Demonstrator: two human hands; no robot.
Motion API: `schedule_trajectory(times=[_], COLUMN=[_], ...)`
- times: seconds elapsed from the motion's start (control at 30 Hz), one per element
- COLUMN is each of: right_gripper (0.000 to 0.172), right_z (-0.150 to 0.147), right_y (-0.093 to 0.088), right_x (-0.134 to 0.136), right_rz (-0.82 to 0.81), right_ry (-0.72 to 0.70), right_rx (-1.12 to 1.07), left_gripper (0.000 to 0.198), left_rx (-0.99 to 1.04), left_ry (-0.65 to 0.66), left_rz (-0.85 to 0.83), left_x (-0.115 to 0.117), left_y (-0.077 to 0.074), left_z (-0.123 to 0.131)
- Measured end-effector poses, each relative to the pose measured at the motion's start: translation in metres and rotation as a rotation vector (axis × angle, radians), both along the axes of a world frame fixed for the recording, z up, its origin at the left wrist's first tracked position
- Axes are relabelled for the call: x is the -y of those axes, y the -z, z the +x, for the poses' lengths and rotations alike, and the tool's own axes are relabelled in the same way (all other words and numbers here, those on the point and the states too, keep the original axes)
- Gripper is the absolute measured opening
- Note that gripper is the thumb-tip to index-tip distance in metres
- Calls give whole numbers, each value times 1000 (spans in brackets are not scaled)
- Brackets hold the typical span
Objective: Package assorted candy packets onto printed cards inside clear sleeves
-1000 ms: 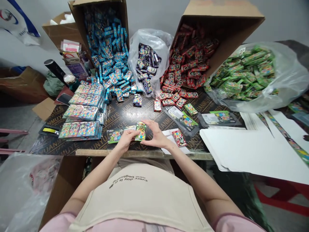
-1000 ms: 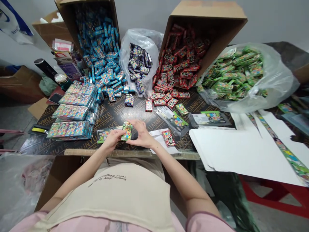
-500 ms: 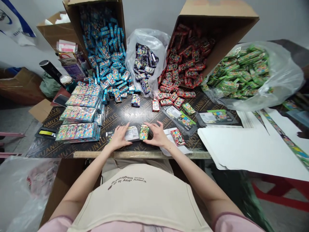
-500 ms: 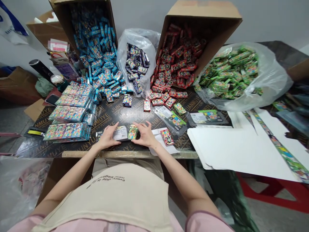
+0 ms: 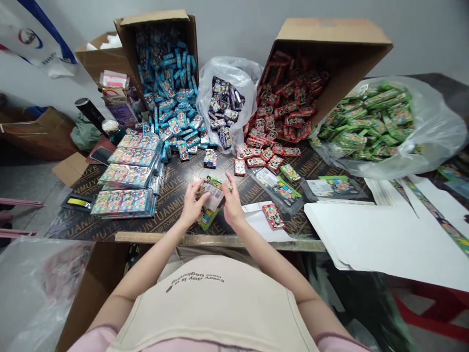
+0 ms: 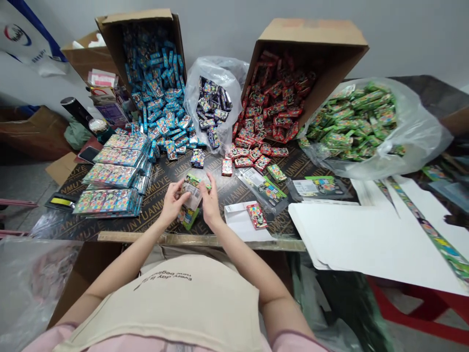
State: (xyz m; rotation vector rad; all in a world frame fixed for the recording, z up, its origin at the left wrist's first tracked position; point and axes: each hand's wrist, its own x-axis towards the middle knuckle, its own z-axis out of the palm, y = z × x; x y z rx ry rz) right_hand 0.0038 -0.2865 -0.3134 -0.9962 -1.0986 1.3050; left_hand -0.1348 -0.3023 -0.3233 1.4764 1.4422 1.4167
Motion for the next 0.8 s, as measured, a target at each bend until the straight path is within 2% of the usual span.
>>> schedule_trajectory(times=[0.03, 0.1, 0.17, 0.23, 0.33, 0.47, 0.63, 0.7, 0.8], right_gripper=[62, 53, 51, 52, 52, 46, 50, 45, 25], right_z=[-5, -9, -8, -5, -1, 2, 7, 11, 18], right_y=[-4, -11, -17, -20, -21, -17, -15, -15, -14], right_x=[-1, -3, -4, -4, -1, 1, -2, -6, -9], right_rz=[-36, -91, -116, -115, -86, -137, -209, -200, -73], right_ry=[82, 175, 131, 47, 23, 103, 81, 38, 29], right_rx=[-57, -152, -176, -165, -156, -302, -332, -300, -172], left_gripper=[50, 44, 45, 47, 44, 36, 32, 30, 18], left_rx=[122, 404, 679, 869, 971, 906, 757, 633, 332], left_ry=[-4, -41, -85, -100, -62, -15, 62, 99, 134], left_rz=[-11, -53, -133, -245, -390, -395, -315, -269, -134], left_x=[0, 1, 2, 2, 1, 1, -1, -5, -11], left_y=[1, 3, 3, 0, -8, -17, -29, -35, -45], left_z=[8, 20, 27, 28, 22, 14, 9, 4, -5])
